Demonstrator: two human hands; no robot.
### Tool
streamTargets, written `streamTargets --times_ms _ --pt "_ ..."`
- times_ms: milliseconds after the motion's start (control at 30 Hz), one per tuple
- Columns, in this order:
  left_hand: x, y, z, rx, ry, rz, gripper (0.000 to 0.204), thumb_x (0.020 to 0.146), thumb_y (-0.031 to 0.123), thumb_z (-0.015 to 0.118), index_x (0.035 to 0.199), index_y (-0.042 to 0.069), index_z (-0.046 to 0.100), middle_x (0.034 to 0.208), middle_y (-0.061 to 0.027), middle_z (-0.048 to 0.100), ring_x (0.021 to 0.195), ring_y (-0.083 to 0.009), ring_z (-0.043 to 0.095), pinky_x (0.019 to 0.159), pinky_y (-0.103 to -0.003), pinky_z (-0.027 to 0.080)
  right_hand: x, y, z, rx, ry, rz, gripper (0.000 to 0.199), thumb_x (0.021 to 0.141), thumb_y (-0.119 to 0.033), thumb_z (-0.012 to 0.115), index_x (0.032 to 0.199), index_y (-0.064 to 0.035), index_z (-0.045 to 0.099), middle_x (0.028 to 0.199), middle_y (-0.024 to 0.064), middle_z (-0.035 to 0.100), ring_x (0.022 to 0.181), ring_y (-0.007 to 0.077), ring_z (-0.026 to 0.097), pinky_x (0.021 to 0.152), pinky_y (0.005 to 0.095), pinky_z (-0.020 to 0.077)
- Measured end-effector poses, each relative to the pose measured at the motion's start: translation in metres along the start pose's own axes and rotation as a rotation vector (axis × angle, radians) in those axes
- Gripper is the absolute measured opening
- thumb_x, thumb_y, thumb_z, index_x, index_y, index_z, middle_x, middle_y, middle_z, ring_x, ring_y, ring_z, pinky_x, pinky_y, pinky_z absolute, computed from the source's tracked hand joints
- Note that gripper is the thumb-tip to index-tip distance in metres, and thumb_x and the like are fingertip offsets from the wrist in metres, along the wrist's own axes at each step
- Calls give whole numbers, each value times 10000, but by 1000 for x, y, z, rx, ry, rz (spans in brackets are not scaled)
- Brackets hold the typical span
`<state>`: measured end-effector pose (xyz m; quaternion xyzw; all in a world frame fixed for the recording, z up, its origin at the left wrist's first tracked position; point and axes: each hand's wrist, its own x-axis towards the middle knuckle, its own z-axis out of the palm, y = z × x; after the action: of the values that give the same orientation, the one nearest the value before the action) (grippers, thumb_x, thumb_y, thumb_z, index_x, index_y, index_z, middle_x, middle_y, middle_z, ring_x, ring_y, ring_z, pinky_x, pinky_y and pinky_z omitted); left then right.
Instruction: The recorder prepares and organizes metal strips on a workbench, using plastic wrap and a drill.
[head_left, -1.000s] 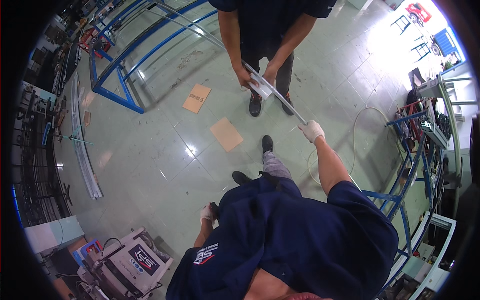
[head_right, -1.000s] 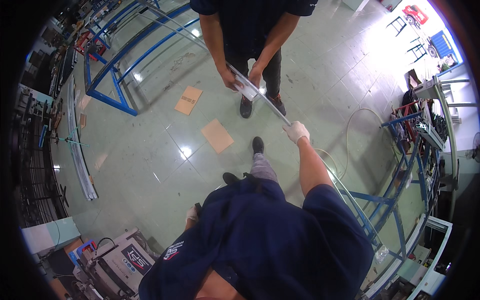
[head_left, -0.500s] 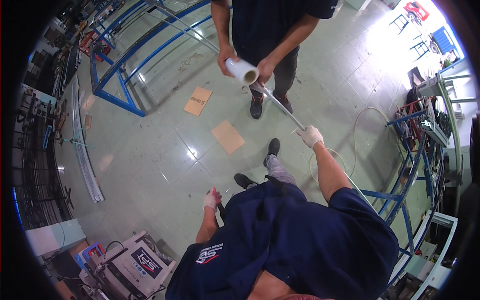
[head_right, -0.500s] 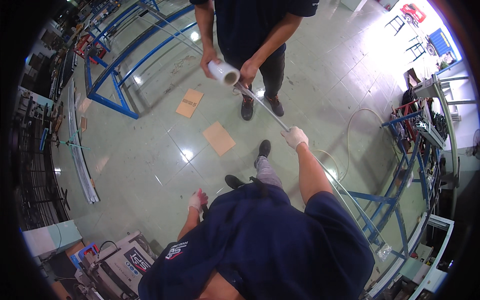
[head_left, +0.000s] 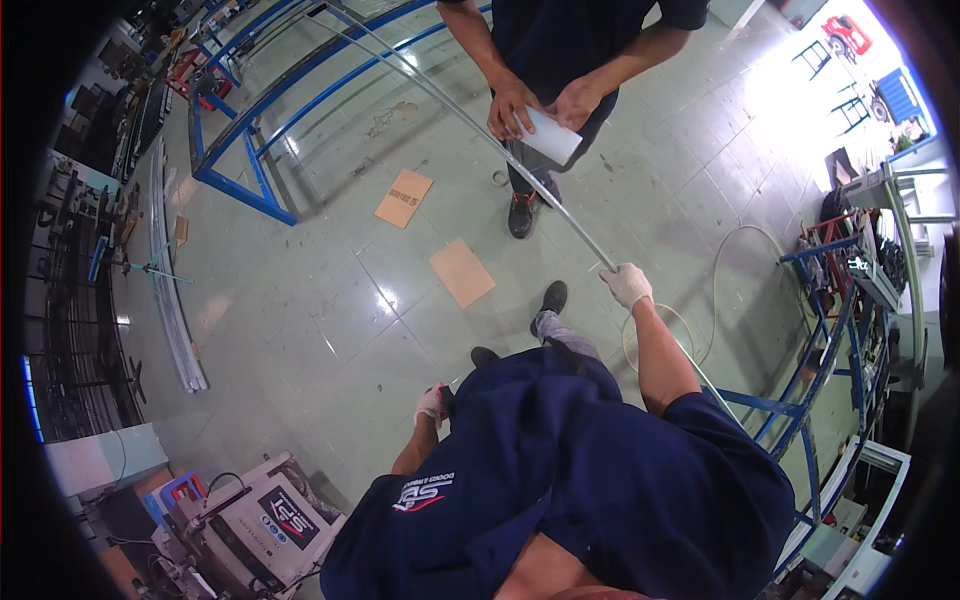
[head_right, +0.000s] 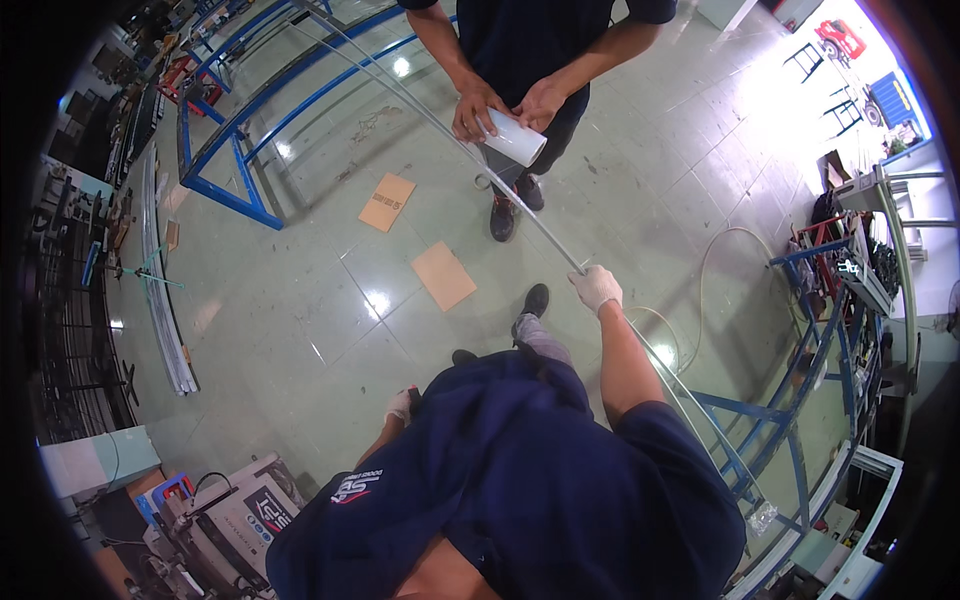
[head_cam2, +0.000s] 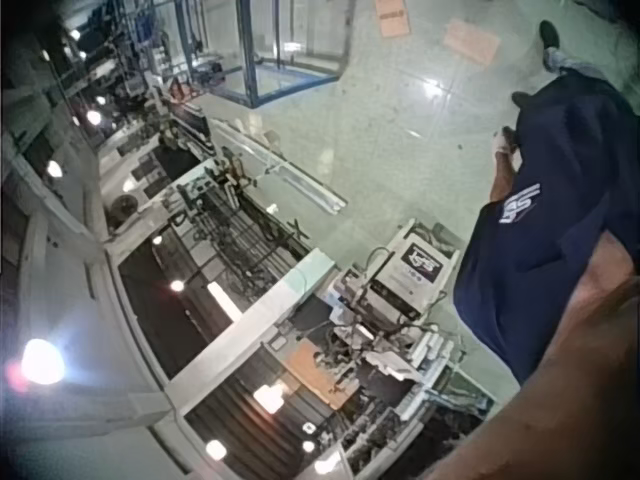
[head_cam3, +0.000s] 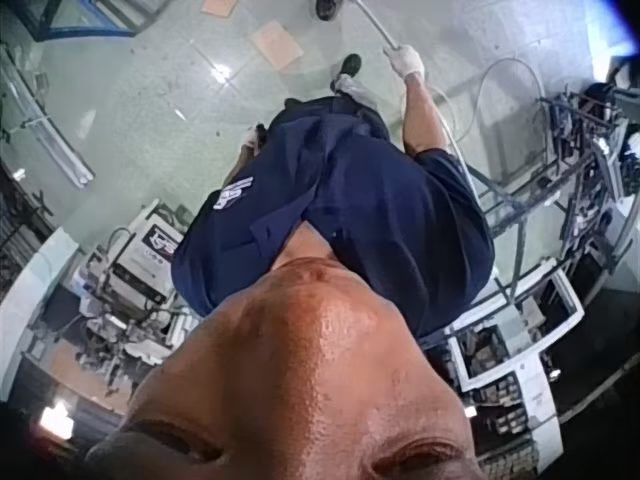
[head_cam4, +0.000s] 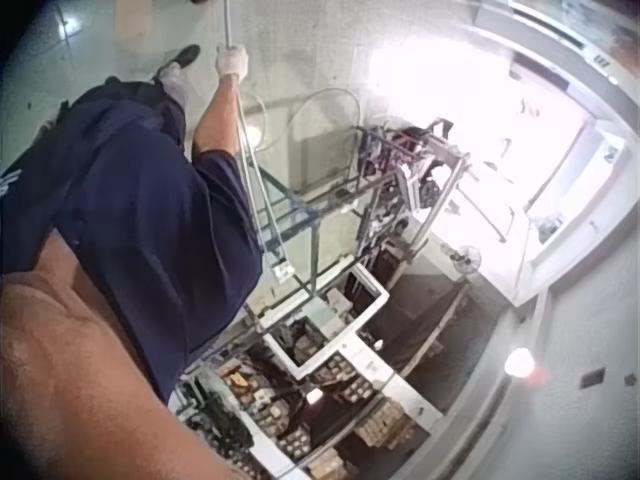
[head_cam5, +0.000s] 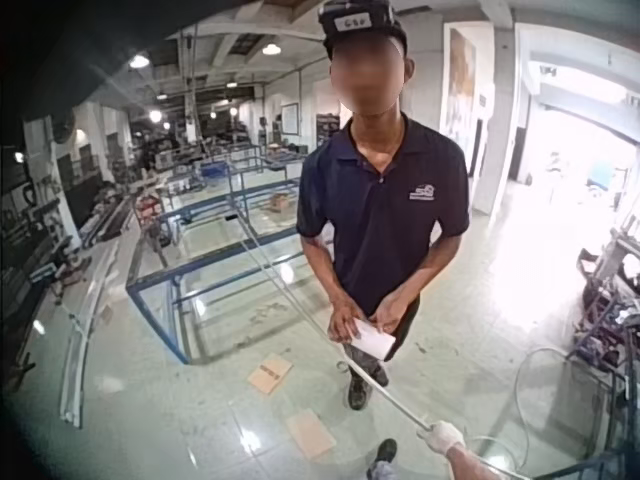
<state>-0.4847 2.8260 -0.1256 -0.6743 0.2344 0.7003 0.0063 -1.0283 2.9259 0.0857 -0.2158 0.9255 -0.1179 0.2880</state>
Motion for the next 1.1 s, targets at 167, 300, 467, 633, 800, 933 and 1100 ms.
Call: streamTargets --times_ms 167,300,467,633,800,933,1100 --pt "11 -6 -13 54 -11 119 563 953 418 672 1431 152 540 983 -61 702 755 -206 682 624 -404 566 -14 -25 -18 -28 -88 19 472 895 -512 661 929 -60 790 888 178 767 920 371 745 858 462 561" --pt "-9 39 11 96 26 67 556 969 430 656 1437 153 543 968 -50 690 755 -202 669 651 -409 568 -5 -12 -15 -52 -25 48 478 894 -516 659 923 -56 786 901 190 765 922 372 747 855 465 563" --pt "-30 82 17 150 87 81 533 986 452 643 1407 135 558 908 -17 663 720 -161 636 677 -391 554 3 -13 -24 -33 -61 54 486 887 -526 667 943 -59 791 920 192 768 935 377 747 863 465 565" --pt "-33 108 44 19 39 136 380 1011 357 629 1291 104 582 822 0 611 591 -135 543 532 -299 466 21 6 -24 -18 -53 50 486 882 -532 674 919 -63 794 885 180 768 918 372 749 861 460 566" --pt "-8 109 57 -180 -142 154 198 1017 314 617 1082 135 564 718 20 526 545 -117 507 458 -273 387 23 3 -21 19 -51 23 526 877 -533 697 725 -30 708 640 119 676 644 280 712 680 415 554" --pt "-1 110 76 -213 -281 125 166 1015 292 619 961 168 524 668 39 470 520 -106 468 422 -275 321 28 8 -22 26 3 -2 519 877 -518 690 720 -23 705 633 119 673 632 282 708 669 416 555" --pt "-5 116 85 -143 -279 103 148 1008 292 621 964 186 528 667 47 462 510 -108 447 430 -278 306 44 14 -27 47 -3 22 509 874 -505 692 732 -17 711 650 133 686 646 292 717 669 417 566"
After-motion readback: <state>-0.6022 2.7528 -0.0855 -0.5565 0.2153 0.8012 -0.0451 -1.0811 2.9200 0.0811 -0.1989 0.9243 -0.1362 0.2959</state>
